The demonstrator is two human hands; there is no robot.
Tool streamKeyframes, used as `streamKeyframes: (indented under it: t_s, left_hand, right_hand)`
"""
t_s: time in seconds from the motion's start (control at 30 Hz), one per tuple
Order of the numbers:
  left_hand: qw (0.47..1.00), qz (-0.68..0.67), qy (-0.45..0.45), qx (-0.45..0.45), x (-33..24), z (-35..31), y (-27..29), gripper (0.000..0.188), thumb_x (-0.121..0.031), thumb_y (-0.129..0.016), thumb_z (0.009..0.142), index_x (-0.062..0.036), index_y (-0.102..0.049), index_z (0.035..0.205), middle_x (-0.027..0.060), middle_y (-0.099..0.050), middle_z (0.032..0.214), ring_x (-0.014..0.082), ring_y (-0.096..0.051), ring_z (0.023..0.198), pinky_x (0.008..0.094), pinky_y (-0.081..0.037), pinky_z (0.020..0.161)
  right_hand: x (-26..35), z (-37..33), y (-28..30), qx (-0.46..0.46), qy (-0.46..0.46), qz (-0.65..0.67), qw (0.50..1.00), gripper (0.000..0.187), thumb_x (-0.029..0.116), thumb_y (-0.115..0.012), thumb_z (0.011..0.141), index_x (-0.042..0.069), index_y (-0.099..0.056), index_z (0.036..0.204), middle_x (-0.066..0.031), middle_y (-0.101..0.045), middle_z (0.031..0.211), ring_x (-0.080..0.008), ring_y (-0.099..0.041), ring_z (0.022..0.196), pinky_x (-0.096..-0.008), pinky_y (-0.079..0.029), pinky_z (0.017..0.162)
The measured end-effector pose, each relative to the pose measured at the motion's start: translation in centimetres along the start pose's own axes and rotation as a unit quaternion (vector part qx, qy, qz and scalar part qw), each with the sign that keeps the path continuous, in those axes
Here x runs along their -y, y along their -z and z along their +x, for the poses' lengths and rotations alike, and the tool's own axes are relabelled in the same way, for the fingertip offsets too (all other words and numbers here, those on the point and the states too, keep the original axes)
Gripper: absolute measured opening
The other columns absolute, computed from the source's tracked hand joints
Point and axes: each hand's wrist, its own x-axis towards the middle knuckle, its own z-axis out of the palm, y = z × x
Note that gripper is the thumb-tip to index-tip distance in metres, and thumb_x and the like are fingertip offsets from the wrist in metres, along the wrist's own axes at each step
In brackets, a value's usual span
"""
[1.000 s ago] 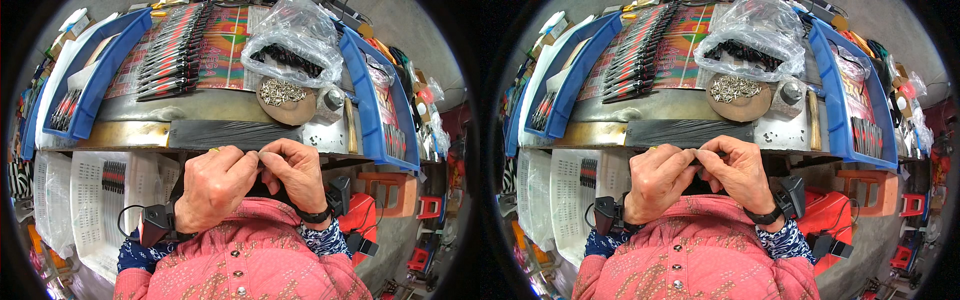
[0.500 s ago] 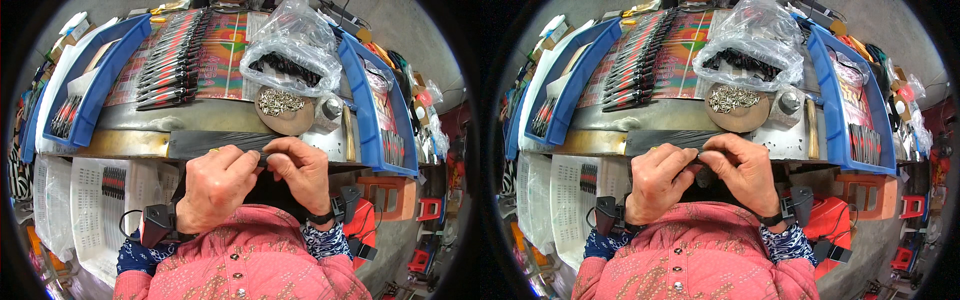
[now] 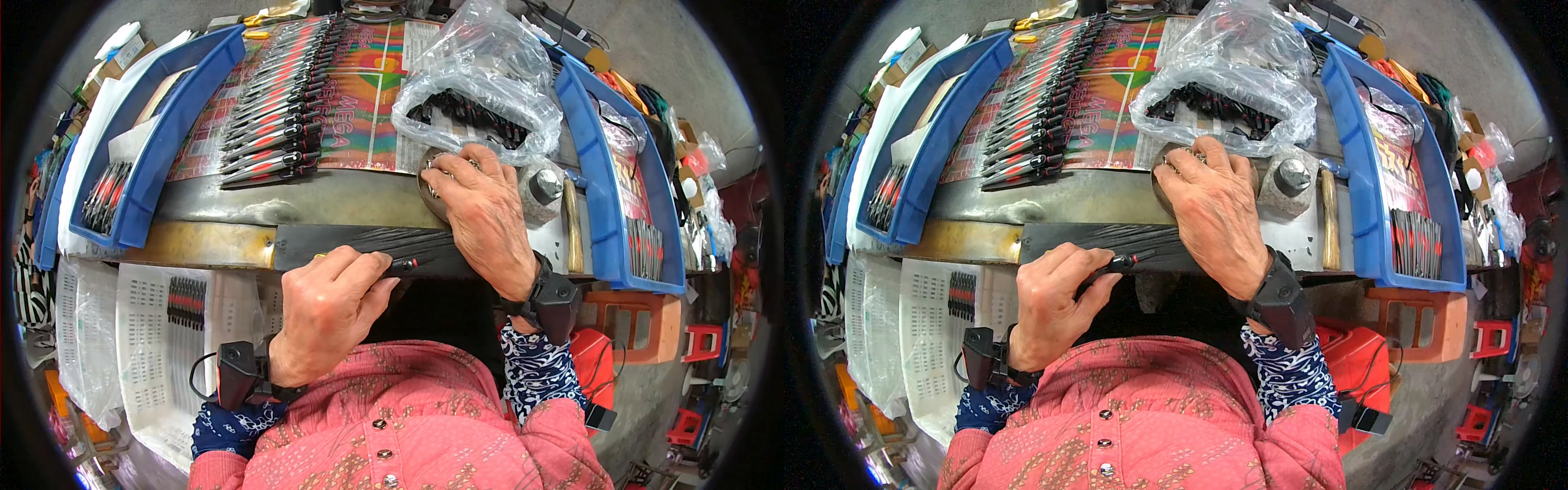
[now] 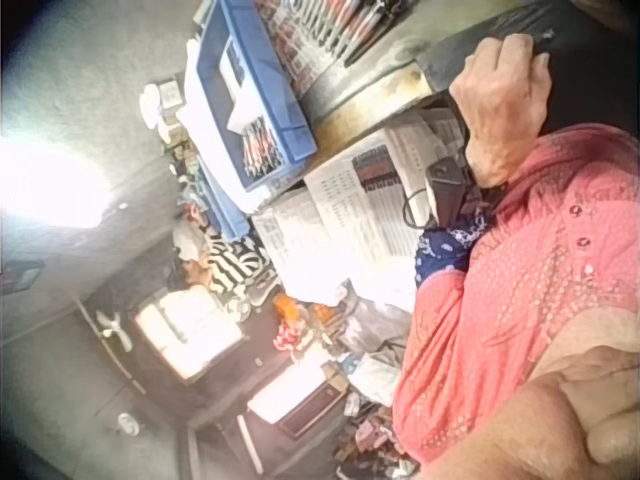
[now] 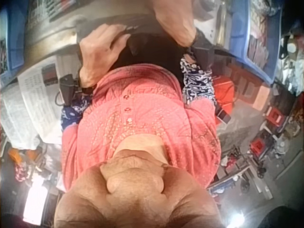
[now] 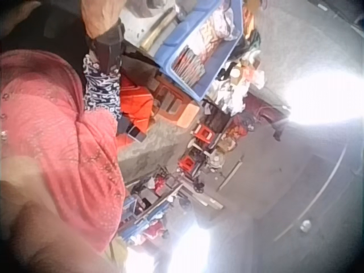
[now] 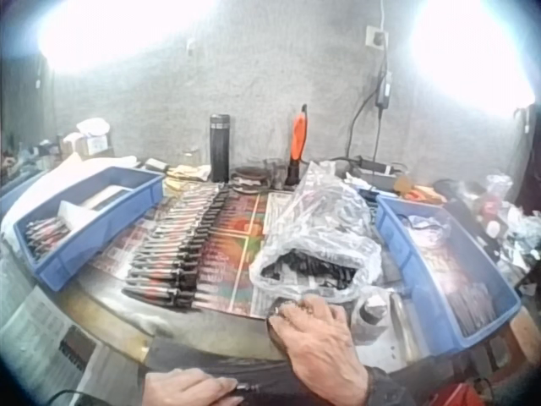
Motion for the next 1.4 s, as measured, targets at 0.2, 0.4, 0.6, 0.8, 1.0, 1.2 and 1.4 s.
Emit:
streamKeyframes:
  t_s: [0.2,0.4,0.6,0.8,1.0,1.2,1.4]
  left_hand:
    - [1.000,-0.011,0.003,0.005,0.5,-0.1,0.0,0.025,-0.002,-0.077,0.069,-0.0007,-0.067,0.092,0.0111,-0.062,0.074,0.0267,-0.060,0.062,0.0344,-0.048,0.057]
    - [1.000,-0.021,0.002,0.008,0.5,0.3,-0.3,0.025,-0.002,-0.077,0.069,-0.0008,-0.067,0.092,0.0112,-0.061,0.073,0.0264,-0.060,0.062,0.0343,-0.048,0.056]
    - [1.000,-0.016,0.003,0.012,0.3,0.5,-0.5,0.026,-0.002,-0.077,0.069,-0.0011,-0.067,0.092,0.0109,-0.061,0.072,0.0260,-0.060,0.061,0.0341,-0.047,0.055]
    - [1.000,-0.017,0.007,0.013,0.2,0.5,-0.6,0.024,-0.005,-0.076,0.070,-0.0030,-0.066,0.092,0.0095,-0.060,0.072,0.0269,-0.059,0.061,0.0354,-0.048,0.055]
    - [1.000,-0.018,0.000,0.017,0.2,0.4,-0.5,0.025,-0.002,-0.077,0.069,-0.0007,-0.067,0.092,0.0113,-0.061,0.072,0.0267,-0.059,0.060,0.0343,-0.047,0.055]
    - [1.000,-0.021,-0.003,0.015,0.3,0.3,-0.4,0.025,-0.002,-0.077,0.069,-0.0006,-0.066,0.091,0.0117,-0.059,0.071,0.0272,-0.058,0.060,0.0350,-0.046,0.054]
    - [1.000,-0.026,-0.001,0.015,0.1,0.2,-0.2,0.025,-0.002,-0.076,0.069,-0.0009,-0.066,0.091,0.0115,-0.059,0.071,0.0268,-0.057,0.058,0.0348,-0.045,0.053]
  right_hand:
    - [-1.7,-1.7,1.8,0.001,-0.019,-0.019,1.000,0.026,0.005,-0.057,0.076,0.006,-0.067,0.100,-0.0044,-0.065,0.108,-0.0289,-0.055,0.108,-0.0407,-0.039,0.089]
    - [-1.5,-3.4,2.8,-0.032,-0.054,0.019,0.998,0.027,0.005,-0.066,0.076,0.005,-0.066,0.103,-0.0085,-0.063,0.108,-0.0304,-0.054,0.108,-0.0413,-0.041,0.087]
    - [-0.5,-3.8,2.7,-0.003,-0.079,0.054,0.995,0.034,0.017,-0.074,0.074,0.001,-0.068,0.103,-0.0112,-0.061,0.105,-0.0341,-0.053,0.105,-0.0431,-0.042,0.091]
    - [-0.6,-3.9,2.1,-0.021,-0.059,0.055,0.997,0.032,0.016,-0.077,0.070,0.004,-0.068,0.098,-0.0094,-0.059,0.102,-0.0307,-0.053,0.102,-0.0424,-0.041,0.084]
    - [-0.5,-4.0,2.3,-0.022,-0.076,0.077,0.994,0.029,0.011,-0.076,0.070,0.002,-0.067,0.095,-0.0117,-0.060,0.098,-0.0321,-0.053,0.097,-0.0427,-0.042,0.083]
    - [-0.2,-4.1,2.8,-0.013,-0.110,0.100,0.989,0.026,0.004,-0.074,0.069,0.002,-0.067,0.094,-0.0124,-0.060,0.097,-0.0326,-0.053,0.094,-0.0415,-0.043,0.083]
    - [-0.1,-4.0,3.2,-0.010,-0.101,0.095,0.990,0.022,0.000,-0.070,0.070,0.003,-0.065,0.092,-0.0116,-0.059,0.091,-0.0321,-0.052,0.090,-0.0413,-0.043,0.079]
